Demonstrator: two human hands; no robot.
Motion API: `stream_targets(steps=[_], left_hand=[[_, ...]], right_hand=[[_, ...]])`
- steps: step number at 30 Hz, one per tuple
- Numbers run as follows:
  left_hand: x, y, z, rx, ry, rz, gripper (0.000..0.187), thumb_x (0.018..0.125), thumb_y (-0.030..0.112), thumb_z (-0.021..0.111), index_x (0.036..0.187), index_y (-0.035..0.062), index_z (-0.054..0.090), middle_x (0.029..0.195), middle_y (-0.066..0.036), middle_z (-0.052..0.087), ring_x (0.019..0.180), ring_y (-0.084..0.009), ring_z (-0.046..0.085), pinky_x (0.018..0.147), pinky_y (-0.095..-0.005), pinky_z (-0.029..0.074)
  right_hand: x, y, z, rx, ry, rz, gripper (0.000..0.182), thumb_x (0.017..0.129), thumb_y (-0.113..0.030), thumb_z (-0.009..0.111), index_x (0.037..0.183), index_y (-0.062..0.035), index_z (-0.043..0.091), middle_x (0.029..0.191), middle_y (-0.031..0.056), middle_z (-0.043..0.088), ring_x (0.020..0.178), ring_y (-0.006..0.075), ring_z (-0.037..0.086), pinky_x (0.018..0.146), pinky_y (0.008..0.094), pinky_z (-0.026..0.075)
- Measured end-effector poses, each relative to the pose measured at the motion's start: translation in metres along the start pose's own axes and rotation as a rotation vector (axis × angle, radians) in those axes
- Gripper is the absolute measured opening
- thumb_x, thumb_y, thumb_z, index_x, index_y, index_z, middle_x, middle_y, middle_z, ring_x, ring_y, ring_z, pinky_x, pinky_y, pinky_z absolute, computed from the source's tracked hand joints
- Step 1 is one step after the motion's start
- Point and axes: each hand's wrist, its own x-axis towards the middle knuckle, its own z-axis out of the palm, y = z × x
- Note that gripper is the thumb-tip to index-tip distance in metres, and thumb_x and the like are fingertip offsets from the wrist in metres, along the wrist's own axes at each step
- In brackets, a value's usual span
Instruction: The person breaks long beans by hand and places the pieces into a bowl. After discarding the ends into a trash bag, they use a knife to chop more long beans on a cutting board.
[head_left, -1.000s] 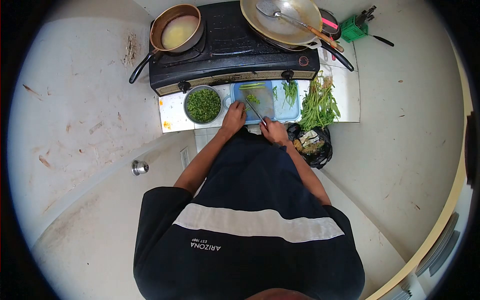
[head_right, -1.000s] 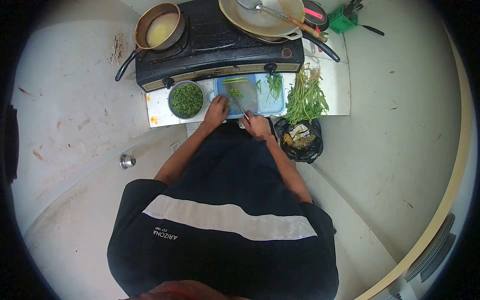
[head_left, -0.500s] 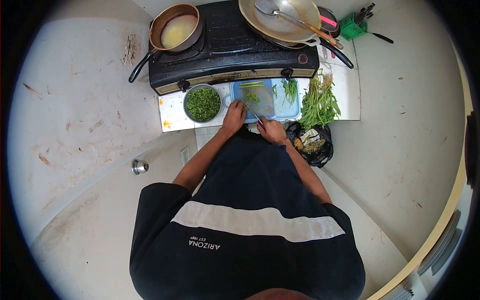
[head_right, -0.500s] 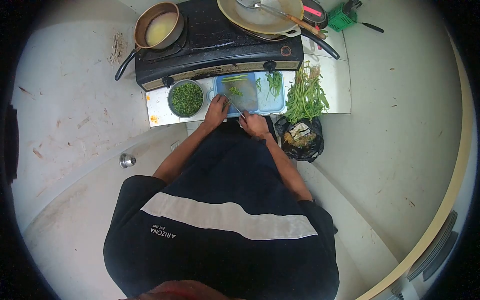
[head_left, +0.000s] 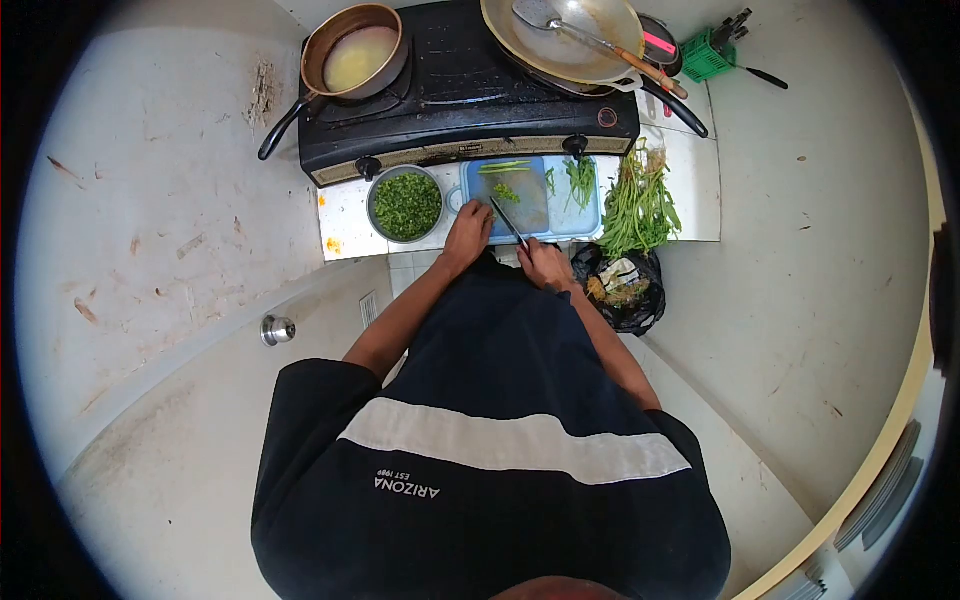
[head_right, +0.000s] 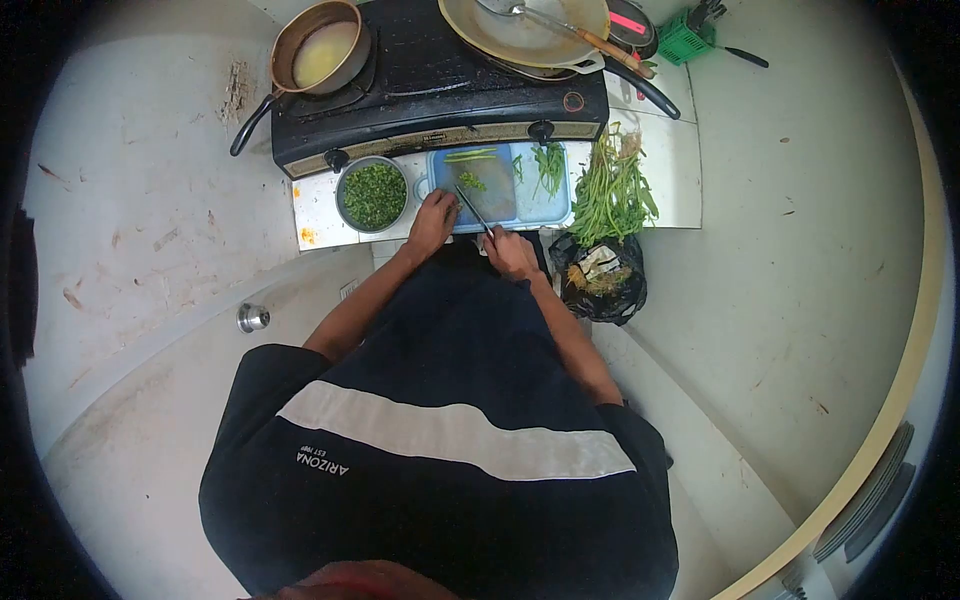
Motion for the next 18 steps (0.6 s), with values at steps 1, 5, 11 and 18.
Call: stream_targets(steps=[1,5,11,18], left_hand=[[0.0,-0.001,0.001,-0.002,-0.004,-0.012,0.014,0.092,0.004,0.066,0.104,-0.0022,0.064,0.1,-0.022,0.059,0.095,-0.0435,0.061,0.085,-0.0503,0.051],[-0.001,-0.005,0.006,-0.048,0.046,-0.014,0.011,0.093,0.007,0.067,0.101,-0.001,0.064,0.096,-0.02,0.058,0.084,-0.0421,0.062,0.075,-0.0502,0.052],[-0.001,-0.003,0.002,-0.075,-0.012,-0.095,0.012,0.094,0.007,0.066,0.103,-0.0008,0.068,0.098,-0.02,0.06,0.09,-0.0443,0.063,0.078,-0.0511,0.052],[-0.001,-0.007,0.006,-0.121,0.005,-0.109,0.011,0.091,0.003,0.069,0.1,-0.0009,0.069,0.095,-0.018,0.06,0.081,-0.0407,0.066,0.072,-0.0477,0.053]], right_hand=[[0.0,0.001,0.002,0.007,0.002,0.0,0.035,0.105,-0.036,0.054,0.111,-0.0017,0.06,0.085,0.0305,0.071,0.082,0.0517,0.069,0.075,0.0584,0.055],[-0.002,-0.001,0.001,-0.033,-0.015,0.01,0.036,0.105,-0.037,0.054,0.111,-0.0021,0.06,0.082,0.0303,0.07,0.08,0.0517,0.069,0.074,0.0593,0.054],[-0.002,-0.005,0.003,-0.029,0.0,-0.026,0.04,0.105,-0.041,0.051,0.114,-0.0022,0.056,0.077,0.0302,0.069,0.077,0.0515,0.069,0.071,0.061,0.054],[0.001,-0.012,-0.001,-0.103,-0.039,-0.034,0.043,0.106,-0.041,0.048,0.112,0.0014,0.055,0.077,0.0296,0.07,0.077,0.0503,0.07,0.071,0.0595,0.055]])
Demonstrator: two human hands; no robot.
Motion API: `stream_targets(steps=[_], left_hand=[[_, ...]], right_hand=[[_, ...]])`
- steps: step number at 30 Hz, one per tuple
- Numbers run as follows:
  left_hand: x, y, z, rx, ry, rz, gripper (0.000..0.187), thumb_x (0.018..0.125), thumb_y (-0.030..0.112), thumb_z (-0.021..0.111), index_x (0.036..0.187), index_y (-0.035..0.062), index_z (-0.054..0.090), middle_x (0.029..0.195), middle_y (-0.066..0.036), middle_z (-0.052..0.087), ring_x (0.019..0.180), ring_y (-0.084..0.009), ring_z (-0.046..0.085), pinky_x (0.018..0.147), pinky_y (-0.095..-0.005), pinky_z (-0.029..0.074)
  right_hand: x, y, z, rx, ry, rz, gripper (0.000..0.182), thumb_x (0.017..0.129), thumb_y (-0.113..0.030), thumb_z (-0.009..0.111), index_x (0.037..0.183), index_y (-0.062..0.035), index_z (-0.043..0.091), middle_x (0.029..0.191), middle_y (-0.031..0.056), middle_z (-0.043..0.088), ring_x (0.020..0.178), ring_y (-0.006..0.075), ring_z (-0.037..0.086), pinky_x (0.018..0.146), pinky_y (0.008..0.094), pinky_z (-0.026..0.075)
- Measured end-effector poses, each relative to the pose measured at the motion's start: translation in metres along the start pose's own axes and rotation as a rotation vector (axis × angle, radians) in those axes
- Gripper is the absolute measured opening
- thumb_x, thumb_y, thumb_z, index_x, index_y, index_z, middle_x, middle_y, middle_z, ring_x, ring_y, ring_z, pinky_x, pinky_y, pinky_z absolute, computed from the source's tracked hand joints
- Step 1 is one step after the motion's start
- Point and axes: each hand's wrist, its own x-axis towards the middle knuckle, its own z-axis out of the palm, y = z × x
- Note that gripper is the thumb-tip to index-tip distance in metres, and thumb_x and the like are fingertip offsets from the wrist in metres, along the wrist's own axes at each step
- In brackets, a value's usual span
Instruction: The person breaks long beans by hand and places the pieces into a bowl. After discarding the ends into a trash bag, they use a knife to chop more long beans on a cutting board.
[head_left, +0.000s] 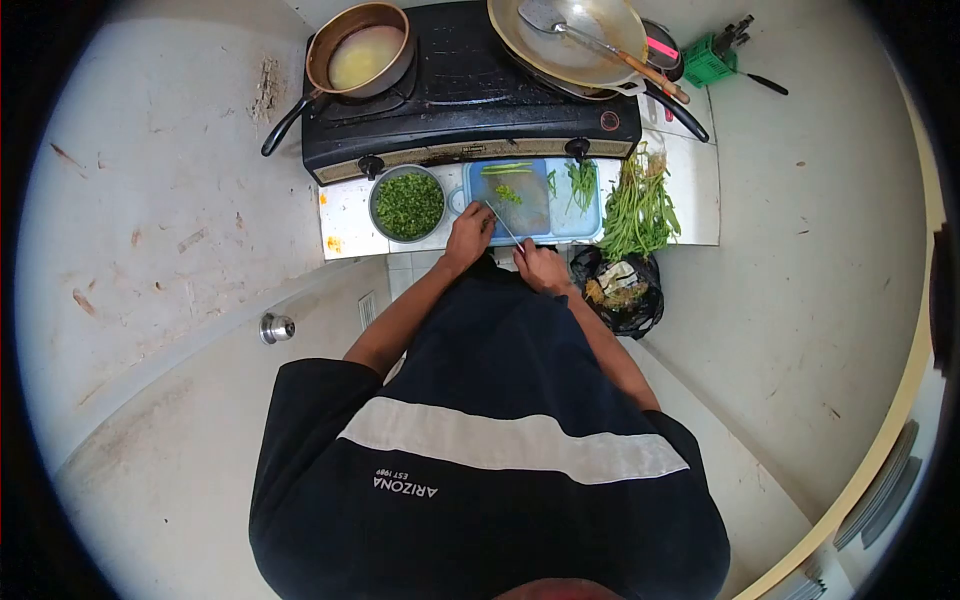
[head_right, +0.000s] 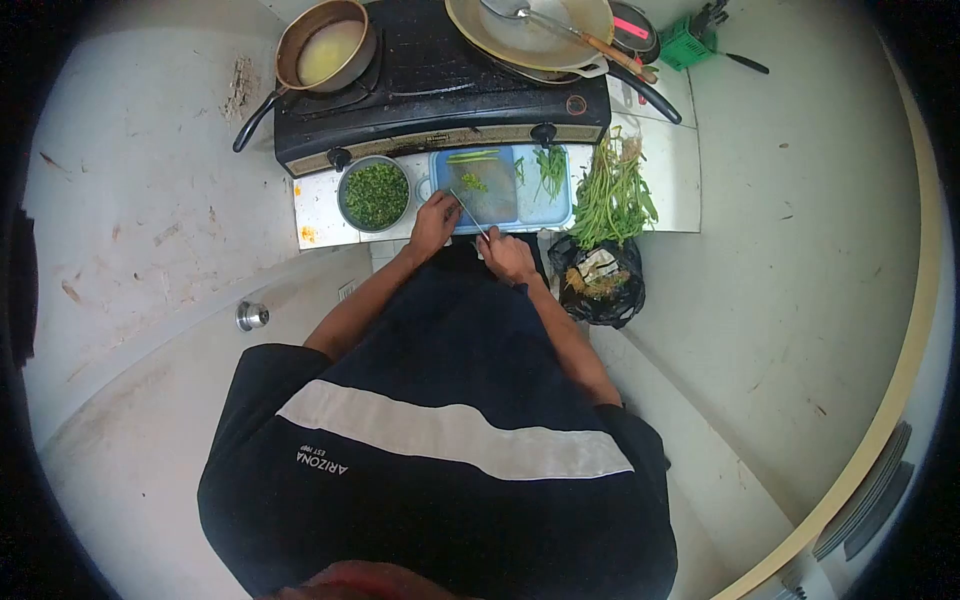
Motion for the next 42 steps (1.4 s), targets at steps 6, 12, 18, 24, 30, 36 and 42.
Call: stream_targets(steps=[6,12,18,24,30,36,42], left_hand=[[-0.002,-0.001,0.003,0.026,0.045,0.026,0.01,0.09,0.003,0.07,0.099,-0.0006,0.07,0.092,-0.017,0.061,0.076,-0.0362,0.066,0.069,-0.0454,0.054],[-0.001,-0.007,0.005,0.032,0.071,0.065,0.01,0.091,0.005,0.072,0.098,-0.0011,0.071,0.09,-0.017,0.061,0.072,-0.0331,0.067,0.066,-0.0439,0.054],[-0.001,-0.005,0.004,-0.025,0.053,0.029,0.009,0.091,0.005,0.07,0.097,-0.0019,0.069,0.092,-0.018,0.062,0.077,-0.0379,0.066,0.07,-0.0465,0.054],[-0.002,-0.007,0.007,-0.081,0.068,-0.005,0.008,0.09,0.003,0.071,0.095,-0.0025,0.069,0.087,-0.016,0.061,0.071,-0.0317,0.066,0.067,-0.0423,0.054],[-0.004,-0.003,0.005,-0.075,0.067,0.003,0.007,0.089,0.003,0.07,0.095,-0.0019,0.07,0.085,-0.015,0.058,0.07,-0.0308,0.064,0.066,-0.0412,0.053],[-0.004,-0.001,0.003,-0.05,0.067,0.011,0.008,0.089,0.003,0.07,0.096,-0.0012,0.07,0.086,-0.015,0.056,0.07,-0.0309,0.064,0.066,-0.041,0.053],[-0.005,-0.004,0.004,-0.049,0.084,0.04,0.008,0.09,0.004,0.07,0.096,-0.0014,0.071,0.086,-0.015,0.058,0.071,-0.0304,0.065,0.066,-0.0407,0.053]], right_hand=[[0.026,-0.005,0.011,-0.033,0.023,-0.052,0.044,0.107,-0.039,0.047,0.108,0.003,0.057,0.078,0.0297,0.07,0.077,0.049,0.071,0.073,0.0578,0.056],[0.038,-0.007,0.018,-0.05,0.068,-0.063,0.044,0.107,-0.039,0.047,0.104,0.0035,0.059,0.078,0.0296,0.071,0.078,0.0487,0.071,0.073,0.0567,0.057],[0.015,0.001,0.017,-0.045,0.03,-0.036,0.043,0.106,-0.038,0.049,0.108,0.0035,0.058,0.076,0.0279,0.07,0.076,0.0479,0.071,0.072,0.0562,0.057],[-0.007,0.017,0.015,-0.08,0.0,-0.006,0.046,0.105,-0.042,0.049,0.114,0.0029,0.059,0.078,0.0277,0.071,0.078,0.0477,0.072,0.074,0.0581,0.057],[-0.012,0.014,0.008,-0.067,-0.011,0.012,0.046,0.105,-0.042,0.049,0.114,0.0019,0.061,0.079,0.0278,0.071,0.078,0.0486,0.071,0.075,0.0587,0.056],[-0.016,0.009,0.005,-0.046,-0.007,0.028,0.045,0.105,-0.04,0.049,0.112,0.0021,0.061,0.079,0.0285,0.07,0.078,0.0488,0.07,0.074,0.0591,0.056],[-0.013,0.009,0.01,-0.056,-0.014,0.004,0.043,0.106,-0.039,0.049,0.11,0.0022,0.061,0.079,0.0275,0.071,0.078,0.0483,0.071,0.074,0.0581,0.056]])
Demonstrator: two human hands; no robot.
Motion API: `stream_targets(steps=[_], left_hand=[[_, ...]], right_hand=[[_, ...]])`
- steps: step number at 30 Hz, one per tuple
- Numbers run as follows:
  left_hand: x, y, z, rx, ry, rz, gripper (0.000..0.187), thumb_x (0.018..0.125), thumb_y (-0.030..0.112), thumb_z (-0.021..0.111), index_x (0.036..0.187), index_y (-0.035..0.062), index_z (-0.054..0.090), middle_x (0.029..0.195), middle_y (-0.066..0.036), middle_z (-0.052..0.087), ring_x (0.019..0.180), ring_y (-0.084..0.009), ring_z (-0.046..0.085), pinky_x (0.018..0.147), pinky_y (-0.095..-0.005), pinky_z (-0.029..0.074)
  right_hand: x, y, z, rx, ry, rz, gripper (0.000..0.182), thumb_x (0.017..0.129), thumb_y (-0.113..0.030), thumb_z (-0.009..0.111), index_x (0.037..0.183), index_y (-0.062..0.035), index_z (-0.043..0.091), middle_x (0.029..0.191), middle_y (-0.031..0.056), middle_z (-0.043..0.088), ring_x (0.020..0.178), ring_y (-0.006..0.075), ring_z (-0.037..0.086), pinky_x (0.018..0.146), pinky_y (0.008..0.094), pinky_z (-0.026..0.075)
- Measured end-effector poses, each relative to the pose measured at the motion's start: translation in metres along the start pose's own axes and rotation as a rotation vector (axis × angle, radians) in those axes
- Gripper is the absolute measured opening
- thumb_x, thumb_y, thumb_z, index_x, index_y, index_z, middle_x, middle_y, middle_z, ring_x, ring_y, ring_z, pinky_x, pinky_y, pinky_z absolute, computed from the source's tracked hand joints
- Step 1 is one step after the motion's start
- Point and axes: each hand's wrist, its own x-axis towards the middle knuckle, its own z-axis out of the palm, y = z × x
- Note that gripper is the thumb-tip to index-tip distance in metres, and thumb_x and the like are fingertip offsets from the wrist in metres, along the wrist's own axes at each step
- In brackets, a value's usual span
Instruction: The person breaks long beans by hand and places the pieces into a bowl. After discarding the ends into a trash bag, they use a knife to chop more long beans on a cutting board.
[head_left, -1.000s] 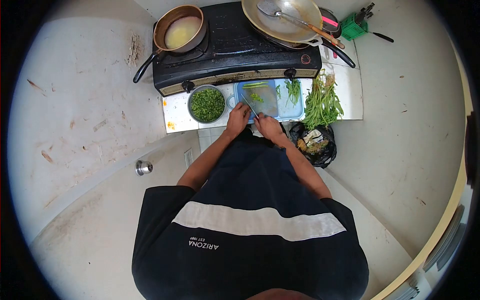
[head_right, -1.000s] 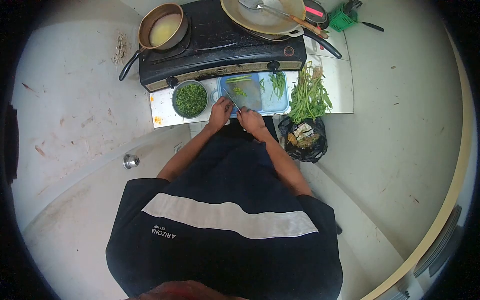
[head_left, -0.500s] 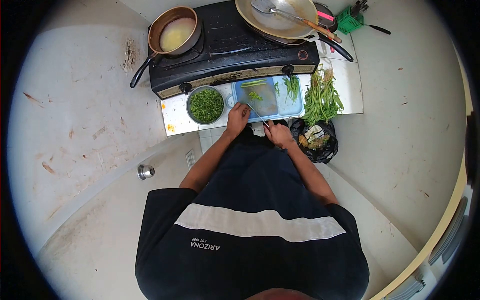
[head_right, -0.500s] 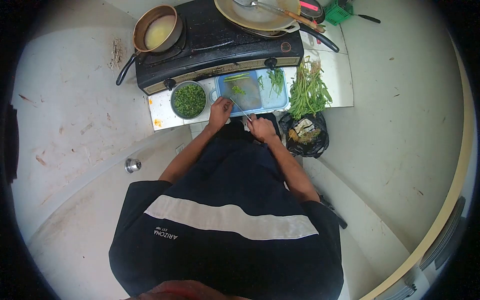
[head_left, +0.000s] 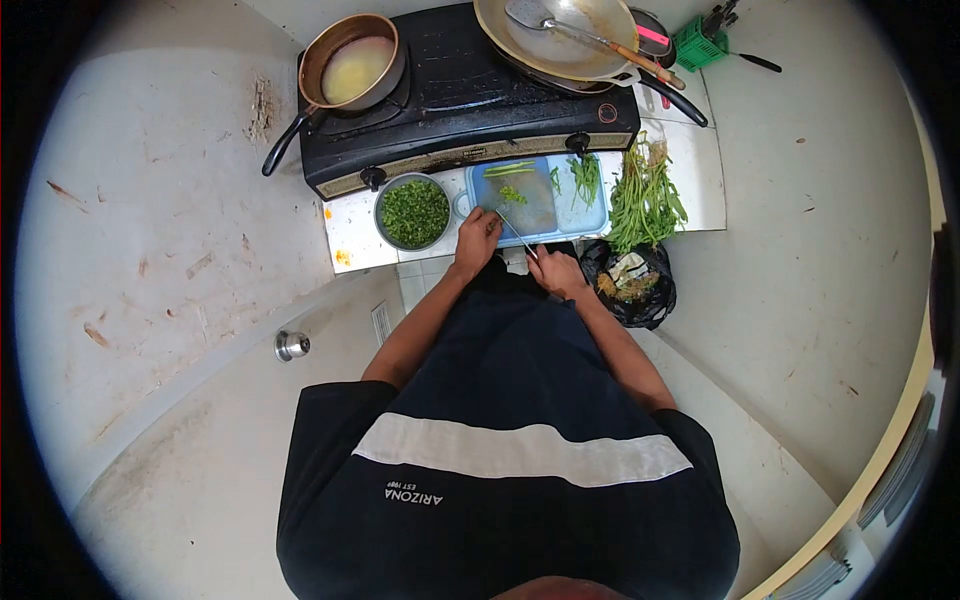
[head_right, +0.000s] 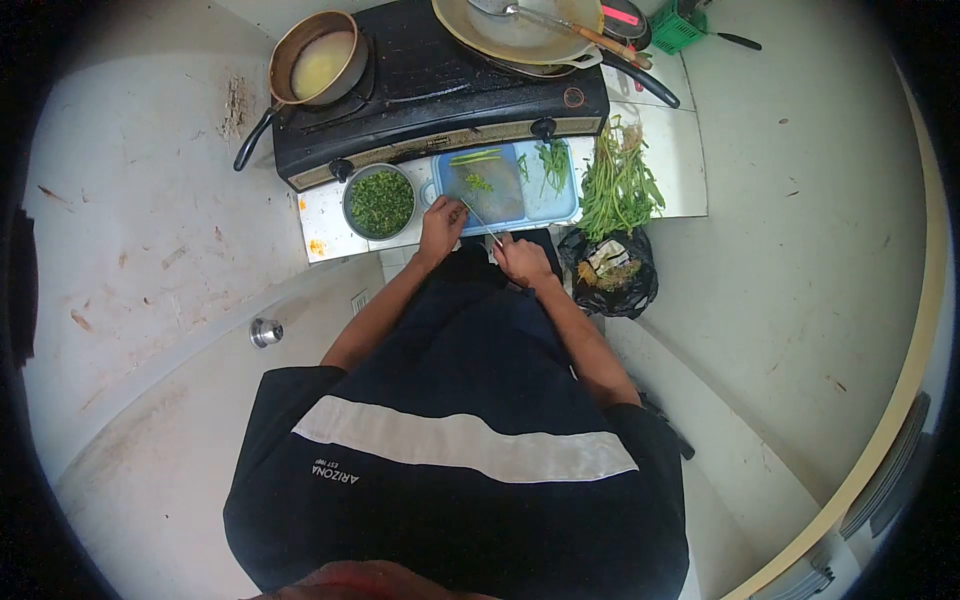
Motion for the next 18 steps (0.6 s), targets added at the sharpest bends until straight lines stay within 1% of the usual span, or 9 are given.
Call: stream_targets(steps=[1,5,8,15,17,18], left_hand=[[0.0,0.0,0.0,0.025,-0.002,-0.011,0.009,0.09,0.004,0.071,0.096,-0.0019,0.073,0.085,-0.014,0.06,0.072,-0.0289,0.066,0.067,-0.0399,0.054],[0.0,0.003,0.0,0.031,0.003,-0.012,0.009,0.09,0.004,0.071,0.096,-0.0015,0.073,0.085,-0.014,0.06,0.072,-0.0295,0.066,0.067,-0.0405,0.053],[0.0,0.002,0.001,0.015,0.014,-0.008,0.008,0.09,0.004,0.071,0.097,-0.0011,0.072,0.087,-0.015,0.06,0.072,-0.0304,0.065,0.067,-0.0411,0.053],[-0.002,0.0,0.002,-0.003,0.013,-0.042,0.011,0.088,0.002,0.072,0.098,-0.0021,0.07,0.09,-0.015,0.06,0.075,-0.0299,0.068,0.068,-0.0398,0.056],[-0.003,-0.004,0.002,0.019,0.002,-0.041,0.011,0.088,0.002,0.072,0.098,-0.0026,0.07,0.09,-0.015,0.06,0.076,-0.0292,0.068,0.069,-0.0393,0.057],[-0.003,-0.004,0.001,-0.005,-0.003,-0.037,0.011,0.088,0.002,0.071,0.098,-0.0028,0.069,0.092,-0.016,0.06,0.074,-0.0308,0.068,0.068,-0.0406,0.056]], right_hand=[[0.002,0.001,0.001,-0.008,0.008,-0.016,0.043,0.106,-0.038,0.049,0.108,0.0022,0.061,0.078,0.0268,0.071,0.078,0.0479,0.071,0.074,0.0578,0.056],[0.017,-0.008,0.002,-0.008,0.031,-0.032,0.041,0.106,-0.037,0.049,0.106,0.0022,0.061,0.077,0.0256,0.071,0.076,0.0465,0.072,0.072,0.0567,0.057],[0.026,-0.011,0.01,-0.005,0.087,-0.054,0.039,0.106,-0.035,0.05,0.104,0.0027,0.059,0.076,0.0256,0.071,0.074,0.0449,0.072,0.068,0.0544,0.058],[0.019,-0.013,0.008,-0.026,0.092,-0.041,0.041,0.107,-0.037,0.047,0.106,0.0031,0.058,0.075,0.0248,0.071,0.073,0.0454,0.072,0.068,0.0548,0.058],[0.015,-0.007,0.01,0.023,0.104,-0.051,0.04,0.106,-0.038,0.051,0.106,0.0023,0.058,0.073,0.0268,0.069,0.071,0.048,0.07,0.065,0.0571,0.056],[0.012,-0.006,0.008,0.022,0.105,-0.052,0.04,0.106,-0.038,0.051,0.106,0.0023,0.058,0.073,0.0268,0.069,0.071,0.048,0.07,0.065,0.0571,0.056]])
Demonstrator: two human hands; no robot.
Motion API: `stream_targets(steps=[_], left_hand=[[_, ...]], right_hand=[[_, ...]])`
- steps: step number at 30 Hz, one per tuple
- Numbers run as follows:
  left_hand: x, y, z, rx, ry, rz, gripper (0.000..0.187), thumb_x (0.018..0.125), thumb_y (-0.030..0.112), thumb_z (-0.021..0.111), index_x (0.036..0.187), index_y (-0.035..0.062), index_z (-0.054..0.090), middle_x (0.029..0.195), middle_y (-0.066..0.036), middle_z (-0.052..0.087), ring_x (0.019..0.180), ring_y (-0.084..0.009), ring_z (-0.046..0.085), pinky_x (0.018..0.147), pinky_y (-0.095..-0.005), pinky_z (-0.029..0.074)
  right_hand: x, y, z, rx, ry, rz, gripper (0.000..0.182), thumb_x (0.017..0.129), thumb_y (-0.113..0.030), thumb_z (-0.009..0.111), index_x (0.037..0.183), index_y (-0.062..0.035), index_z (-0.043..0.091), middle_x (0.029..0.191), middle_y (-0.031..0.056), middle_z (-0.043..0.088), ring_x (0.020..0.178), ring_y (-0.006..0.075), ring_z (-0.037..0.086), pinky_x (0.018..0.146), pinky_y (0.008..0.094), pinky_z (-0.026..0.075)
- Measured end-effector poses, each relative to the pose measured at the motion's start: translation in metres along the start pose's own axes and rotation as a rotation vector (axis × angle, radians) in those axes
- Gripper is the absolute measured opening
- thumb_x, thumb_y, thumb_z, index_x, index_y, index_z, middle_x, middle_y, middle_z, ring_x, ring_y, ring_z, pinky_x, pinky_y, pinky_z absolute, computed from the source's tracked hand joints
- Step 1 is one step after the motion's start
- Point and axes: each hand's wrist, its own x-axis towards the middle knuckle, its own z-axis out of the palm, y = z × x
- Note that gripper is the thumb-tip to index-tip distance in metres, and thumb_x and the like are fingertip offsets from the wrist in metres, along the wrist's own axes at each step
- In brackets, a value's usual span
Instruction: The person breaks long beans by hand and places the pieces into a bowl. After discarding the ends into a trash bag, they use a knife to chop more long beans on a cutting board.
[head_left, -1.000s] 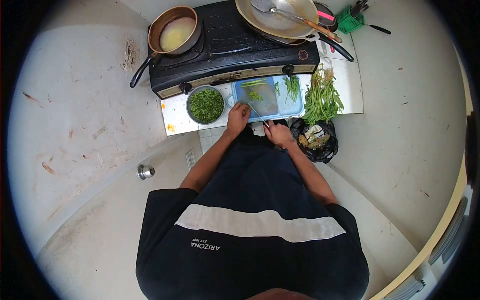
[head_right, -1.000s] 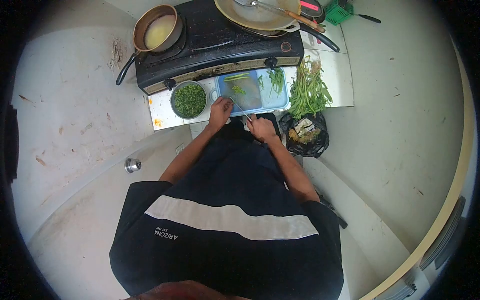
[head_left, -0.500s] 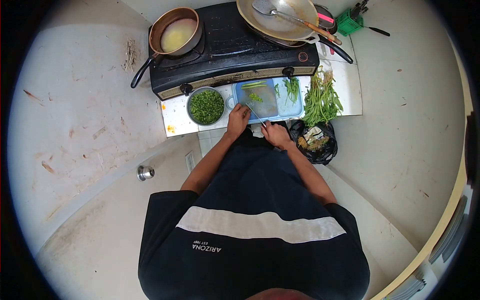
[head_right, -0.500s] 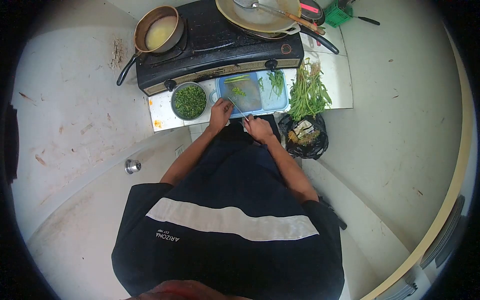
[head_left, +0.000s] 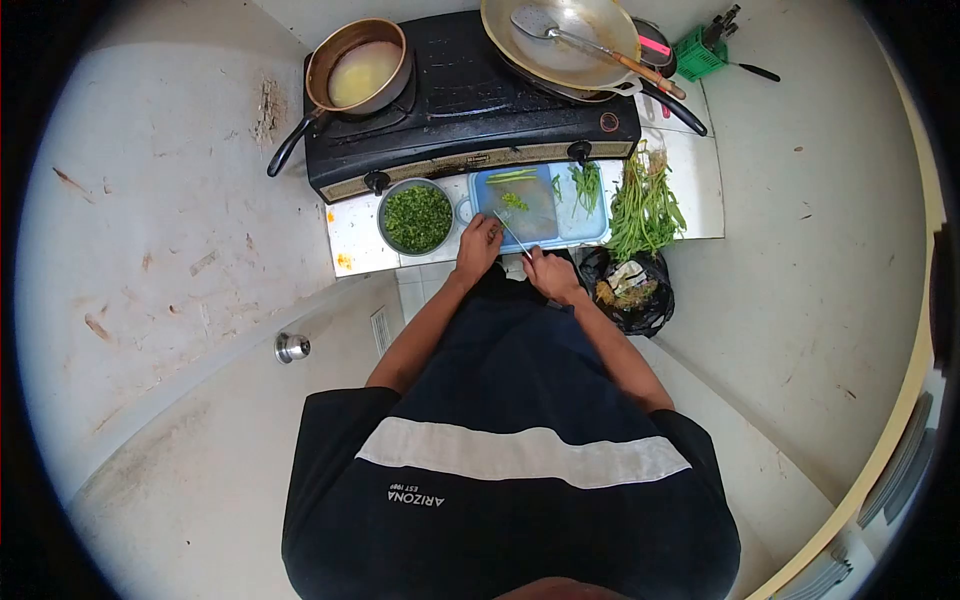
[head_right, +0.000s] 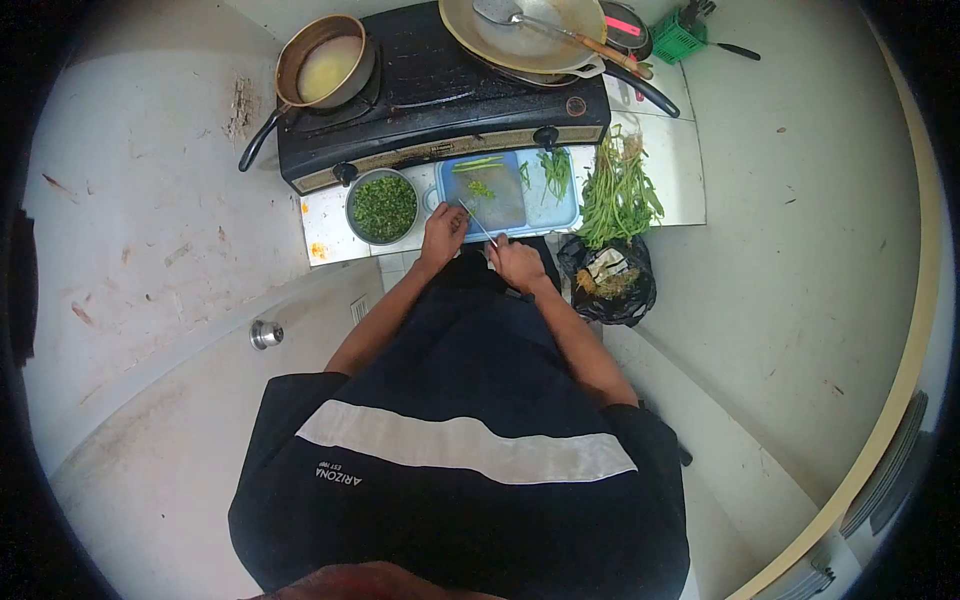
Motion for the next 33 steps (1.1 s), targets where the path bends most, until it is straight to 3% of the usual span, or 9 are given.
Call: stream_targets(steps=[5,9,11,33], left_hand=[[0.001,0.0,0.0,-0.034,0.001,-0.003,0.012,0.089,0.003,0.071,0.099,-0.003,0.07,0.091,-0.016,0.058,0.071,-0.0315,0.068,0.067,-0.0409,0.056],[0.001,0.0,0.0,-0.042,0.008,-0.013,0.012,0.088,0.003,0.071,0.099,-0.0025,0.071,0.09,-0.015,0.058,0.072,-0.0302,0.069,0.067,-0.0401,0.056],[0.001,0.001,0.0,-0.029,0.008,-0.011,0.011,0.088,0.003,0.071,0.098,-0.0022,0.071,0.09,-0.015,0.058,0.072,-0.0299,0.069,0.067,-0.0399,0.056],[0.006,0.001,-0.008,-0.012,-0.065,0.033,0.011,0.09,0.005,0.068,0.097,-0.0027,0.065,0.092,-0.017,0.057,0.074,-0.0346,0.066,0.068,-0.0436,0.055]], right_hand=[[-0.009,0.0,-0.008,-0.062,-0.118,0.072,0.045,0.107,-0.041,0.046,0.11,0.003,0.057,0.082,0.0276,0.072,0.079,0.0484,0.072,0.071,0.0561,0.058],[0.005,-0.004,-0.003,-0.043,-0.099,0.069,0.044,0.107,-0.039,0.046,0.108,0.0031,0.057,0.082,0.0277,0.072,0.079,0.0476,0.072,0.071,0.0562,0.058],[0.014,-0.004,0.005,0.027,0.008,-0.018,0.039,0.107,-0.037,0.048,0.106,0.0021,0.055,0.074,0.0275,0.069,0.073,0.048,0.07,0.067,0.057,0.056],[0.014,0.004,-0.006,0.023,-0.075,0.006,0.042,0.107,-0.04,0.049,0.109,0.0012,0.057,0.075,0.0309,0.068,0.075,0.0528,0.068,0.071,0.0607,0.055]])
